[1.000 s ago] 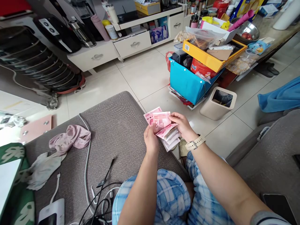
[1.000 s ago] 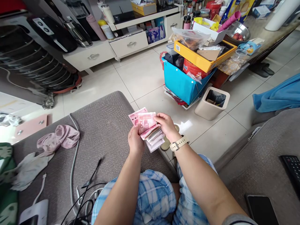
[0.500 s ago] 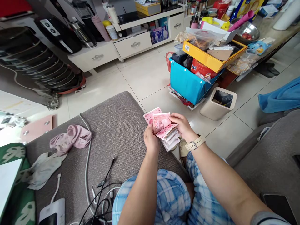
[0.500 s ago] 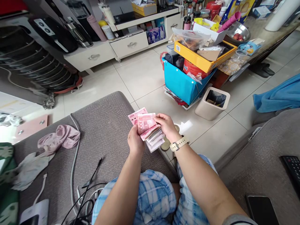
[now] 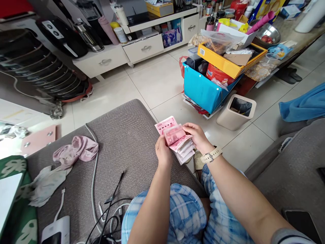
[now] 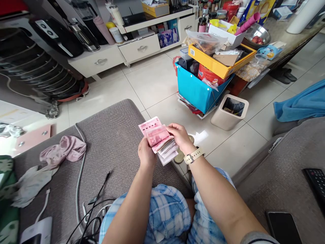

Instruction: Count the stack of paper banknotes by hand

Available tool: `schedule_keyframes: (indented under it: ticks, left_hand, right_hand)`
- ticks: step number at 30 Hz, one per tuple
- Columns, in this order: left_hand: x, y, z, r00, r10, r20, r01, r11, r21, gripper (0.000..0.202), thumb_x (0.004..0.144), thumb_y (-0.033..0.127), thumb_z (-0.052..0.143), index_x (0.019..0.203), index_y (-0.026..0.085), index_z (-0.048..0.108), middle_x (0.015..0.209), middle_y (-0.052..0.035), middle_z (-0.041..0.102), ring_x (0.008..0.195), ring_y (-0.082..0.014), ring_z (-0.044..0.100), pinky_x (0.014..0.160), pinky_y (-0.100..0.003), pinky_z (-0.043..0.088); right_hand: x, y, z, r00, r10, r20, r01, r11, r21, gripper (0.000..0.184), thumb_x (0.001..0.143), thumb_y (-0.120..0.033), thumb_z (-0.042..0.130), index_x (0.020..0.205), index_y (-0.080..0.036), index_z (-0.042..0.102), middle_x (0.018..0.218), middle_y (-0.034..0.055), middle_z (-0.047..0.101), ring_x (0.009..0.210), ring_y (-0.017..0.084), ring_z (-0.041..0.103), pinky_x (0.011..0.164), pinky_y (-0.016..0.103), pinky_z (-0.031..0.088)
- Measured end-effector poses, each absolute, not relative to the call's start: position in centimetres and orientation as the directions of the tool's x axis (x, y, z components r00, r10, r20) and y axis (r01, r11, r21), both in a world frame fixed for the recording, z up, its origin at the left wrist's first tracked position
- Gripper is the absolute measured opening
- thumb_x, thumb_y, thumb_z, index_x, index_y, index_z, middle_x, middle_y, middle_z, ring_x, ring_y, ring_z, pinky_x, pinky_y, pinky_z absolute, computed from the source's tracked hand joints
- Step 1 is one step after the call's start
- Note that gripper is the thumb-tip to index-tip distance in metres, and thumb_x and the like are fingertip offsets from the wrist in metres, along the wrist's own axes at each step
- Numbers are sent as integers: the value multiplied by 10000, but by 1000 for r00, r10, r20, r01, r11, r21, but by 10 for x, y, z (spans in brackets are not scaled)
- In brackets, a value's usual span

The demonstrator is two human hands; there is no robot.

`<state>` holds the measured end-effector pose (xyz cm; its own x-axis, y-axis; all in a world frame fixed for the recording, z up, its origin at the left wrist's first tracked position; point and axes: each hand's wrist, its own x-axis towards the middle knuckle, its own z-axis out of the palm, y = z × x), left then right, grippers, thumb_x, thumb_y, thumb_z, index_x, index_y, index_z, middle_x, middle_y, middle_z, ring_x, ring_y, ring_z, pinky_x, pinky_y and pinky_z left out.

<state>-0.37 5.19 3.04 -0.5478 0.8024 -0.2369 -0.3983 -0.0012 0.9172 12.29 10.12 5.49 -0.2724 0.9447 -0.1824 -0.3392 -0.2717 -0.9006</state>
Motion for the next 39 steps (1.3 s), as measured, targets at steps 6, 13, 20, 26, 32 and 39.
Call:
schedule_keyframes:
  ticks: [6, 13, 20, 26, 32, 39]
  left_hand:
    - [-1, 52, 36, -492, 834, -250, -452, 0, 892, 237, 742, 366, 592, 777, 137, 643, 791, -59, 684, 713, -185, 646, 657, -293, 489]
    - [-1, 51, 37, -444, 847, -290, -513, 25, 858, 251, 696, 342, 675, 863, 156, 656, 810, -58, 692, 742, -201, 673, 681, -303, 503]
    - [-1, 51, 37, -432, 852, -294, -512, 37, 858, 258, 662, 334, 721, 840, 159, 659, 788, -39, 689, 671, -168, 656, 647, -276, 488]
    - [0, 52, 39, -442, 849, -289, -503, 31, 863, 276, 646, 336, 727, 849, 160, 665, 823, -47, 697, 689, -171, 655, 655, -279, 484]
    - [0, 51, 38, -448, 848, -285, -510, 20, 860, 207, 682, 325, 690, 796, 159, 639, 733, -20, 665, 644, -153, 632, 616, -259, 473]
    - [-1, 52, 36, -511, 824, -245, -445, -9, 895, 207, 744, 348, 608, 776, 148, 650, 755, -30, 651, 673, -144, 597, 646, -255, 460]
  right_hand:
    - [124, 101, 58, -313, 934, -170, -321, -273, -907, 209, 744, -360, 624, 650, -178, 587, 551, -12, 555, 515, 114, 465, 538, 261, 349]
    - [123, 102, 53, -254, 949, -189, -328, -268, -906, 203, 650, -317, 719, 704, -189, 571, 580, -40, 527, 543, 107, 461, 546, 247, 352]
    - [121, 104, 50, -227, 955, -190, -368, -265, -891, 234, 634, -320, 736, 758, -181, 595, 732, -9, 610, 686, 146, 550, 648, 272, 415]
    - [122, 103, 47, -261, 948, -183, -327, -265, -907, 183, 676, -335, 697, 704, -176, 611, 679, -14, 583, 630, 133, 520, 608, 265, 390]
    - [122, 103, 48, -272, 946, -178, -324, -264, -908, 179, 686, -344, 686, 705, -183, 609, 666, -13, 581, 625, 138, 522, 609, 270, 391]
    - [122, 102, 51, -273, 943, -187, -331, -275, -903, 177, 681, -335, 688, 694, -179, 604, 676, -12, 580, 630, 135, 517, 608, 264, 385]
